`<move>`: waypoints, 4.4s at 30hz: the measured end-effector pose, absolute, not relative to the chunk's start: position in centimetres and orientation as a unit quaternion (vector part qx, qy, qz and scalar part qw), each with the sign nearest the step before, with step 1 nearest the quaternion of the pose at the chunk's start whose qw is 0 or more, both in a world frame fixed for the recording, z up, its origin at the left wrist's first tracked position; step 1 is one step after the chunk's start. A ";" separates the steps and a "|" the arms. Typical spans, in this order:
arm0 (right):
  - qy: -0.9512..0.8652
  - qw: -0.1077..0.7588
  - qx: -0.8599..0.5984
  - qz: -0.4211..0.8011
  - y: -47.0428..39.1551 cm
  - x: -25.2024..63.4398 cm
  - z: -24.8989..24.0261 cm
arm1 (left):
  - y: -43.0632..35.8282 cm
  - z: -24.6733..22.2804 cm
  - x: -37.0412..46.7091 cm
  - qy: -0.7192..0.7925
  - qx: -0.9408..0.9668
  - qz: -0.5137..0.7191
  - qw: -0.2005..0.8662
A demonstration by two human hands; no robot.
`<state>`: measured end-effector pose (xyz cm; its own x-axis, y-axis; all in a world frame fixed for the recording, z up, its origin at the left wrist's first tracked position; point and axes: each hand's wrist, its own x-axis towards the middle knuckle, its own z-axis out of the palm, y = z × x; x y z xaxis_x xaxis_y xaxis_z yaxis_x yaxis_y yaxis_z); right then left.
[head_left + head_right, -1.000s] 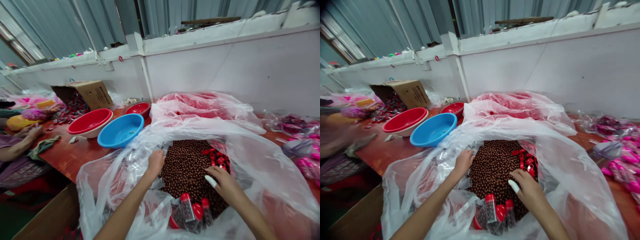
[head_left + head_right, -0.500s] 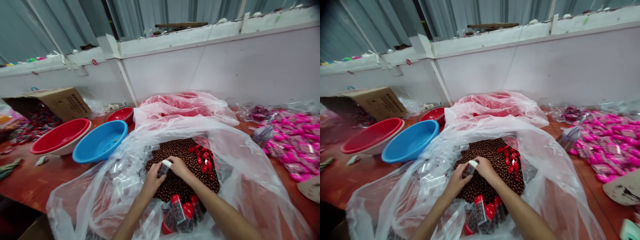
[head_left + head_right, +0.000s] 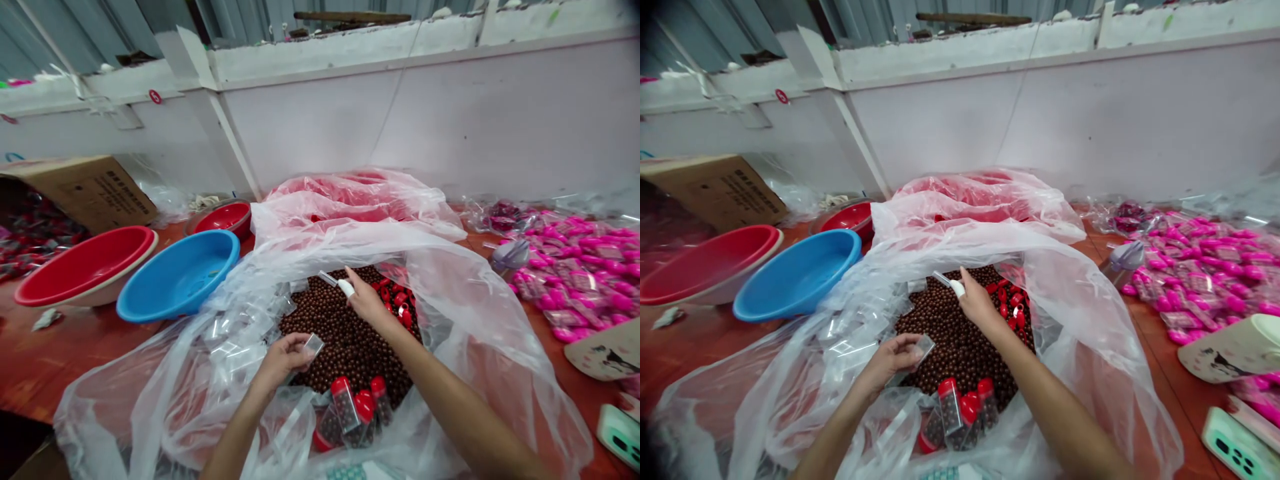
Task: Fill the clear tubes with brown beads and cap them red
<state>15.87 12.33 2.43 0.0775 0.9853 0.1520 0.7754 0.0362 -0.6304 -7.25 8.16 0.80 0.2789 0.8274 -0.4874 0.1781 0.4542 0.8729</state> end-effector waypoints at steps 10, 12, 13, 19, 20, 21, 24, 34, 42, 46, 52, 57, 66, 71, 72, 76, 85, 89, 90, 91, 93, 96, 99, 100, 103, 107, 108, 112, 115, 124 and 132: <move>-0.599 0.091 -0.792 0.069 9.4 23.0 0.6 | 10.8 -3.2 -2.5 0.584 0.590 0.260 0.494; -0.614 0.069 -0.784 0.066 9.0 22.8 0.5 | 11.1 -3.2 -1.3 0.582 0.590 0.256 0.498; -0.620 0.064 -0.779 0.063 8.7 22.6 0.5 | 11.3 -3.2 -0.8 0.580 0.587 0.253 0.505; -0.654 0.060 -0.753 0.040 5.1 20.5 0.6 | 11.4 -4.1 1.5 0.566 0.555 0.263 0.550; -0.661 0.060 -0.747 0.033 4.3 20.1 0.3 | 11.4 -4.3 1.8 0.565 0.549 0.272 0.552; -0.672 0.062 -0.738 0.024 3.4 19.8 0.0 | 11.3 -4.5 2.0 0.564 0.542 0.282 0.555; -0.711 0.095 -0.697 -0.005 1.1 19.1 -1.4 | 11.3 -5.0 2.5 0.555 0.524 0.313 0.565; -0.738 0.193 -0.638 0.109 -3.0 19.6 -4.2 | 10.9 -4.9 2.0 0.492 0.447 0.356 0.657; -0.727 0.088 -0.681 0.003 -3.6 19.7 -3.1 | 8.6 -1.6 -1.1 0.426 0.386 0.376 0.727; -0.735 0.092 -0.671 0.019 -3.3 20.3 -2.3 | 7.3 -0.5 -2.5 0.432 0.364 0.381 0.732; -0.650 0.336 -0.642 0.228 -1.8 20.4 -0.6 | 5.7 -0.2 -2.4 0.427 0.375 0.361 0.739; -0.607 0.452 -0.567 0.325 0.3 17.6 0.9 | 4.6 -0.3 -1.6 0.419 0.388 0.329 0.752; -0.578 0.457 -0.549 0.396 0.7 15.3 -0.4 | 3.9 -1.7 -1.9 0.408 0.484 0.365 0.683; -0.595 0.447 -0.538 0.395 0.3 15.9 -0.7 | 3.7 -1.1 -2.2 0.426 0.551 0.350 0.626; -0.607 0.440 -0.535 0.390 0.3 16.1 -0.7 | 3.6 -0.9 -2.2 0.428 0.558 0.348 0.620; -0.673 0.398 -0.516 0.350 0.0 16.6 -0.8 | 3.5 -0.4 -2.4 0.437 0.565 0.351 0.606; -0.778 0.355 -0.495 0.154 -0.6 14.9 -2.9 | 2.6 -0.6 -2.3 0.463 0.526 0.376 0.606; -0.784 0.354 -0.494 0.125 -0.5 14.8 -2.1 | 2.3 0.2 -1.7 0.432 0.436 0.369 0.698; -0.787 0.349 -0.493 0.122 -0.6 14.8 -1.8 | 2.2 0.4 -1.4 0.422 0.413 0.376 0.714; -0.793 0.342 -0.490 0.120 -0.7 14.7 -1.4 | 2.1 0.6 -1.1 0.416 0.392 0.386 0.724; -0.805 0.327 -0.480 0.116 -1.0 14.4 -1.0 | 1.8 0.7 -0.4 0.417 0.357 0.406 0.730; -0.812 0.313 -0.481 0.103 -1.4 13.7 -1.0 | 1.3 0.4 0.6 0.440 0.341 0.411 0.722; -0.809 0.301 -0.493 0.112 -1.7 13.4 -0.8 | 0.7 -0.1 1.2 0.451 0.348 0.412 0.711; -0.807 0.300 -0.492 0.127 -1.8 13.5 -0.7 | 0.5 -0.2 1.3 0.452 0.347 0.411 0.711; -0.776 0.313 -0.503 0.216 -1.9 14.3 -0.2 | 0.5 0.1 1.2 0.452 0.331 0.407 0.721; -0.611 0.370 -0.589 0.377 -1.9 16.0 -0.6 | 0.9 1.0 0.6 0.442 0.319 0.413 0.729; -0.575 0.378 -0.599 0.410 -1.9 16.3 -0.9 | 1.0 1.1 0.5 0.437 0.325 0.410 0.731; -0.536 0.426 -0.601 0.412 -1.7 16.1 -0.9 | 0.8 0.9 0.5 0.439 0.357 0.382 0.730; -0.654 0.408 -0.563 0.299 -1.7 15.1 0.0 | 0.7 0.6 0.5 0.447 0.354 0.373 0.732; -0.814 0.274 -0.504 0.091 -1.8 13.5 0.7 | 0.9 0.8 0.8 0.443 0.322 0.389 0.740; -0.835 0.287 -0.460 0.094 -1.7 14.0 1.1 | 0.7 1.1 -0.1 0.406 0.355 0.315 0.781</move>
<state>14.01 -1.65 1.09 -0.4122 0.8226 0.3917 0.7145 0.5586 -0.4213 -0.07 0.73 1.10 0.4712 0.7807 -0.4105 -0.2039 0.5492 0.8105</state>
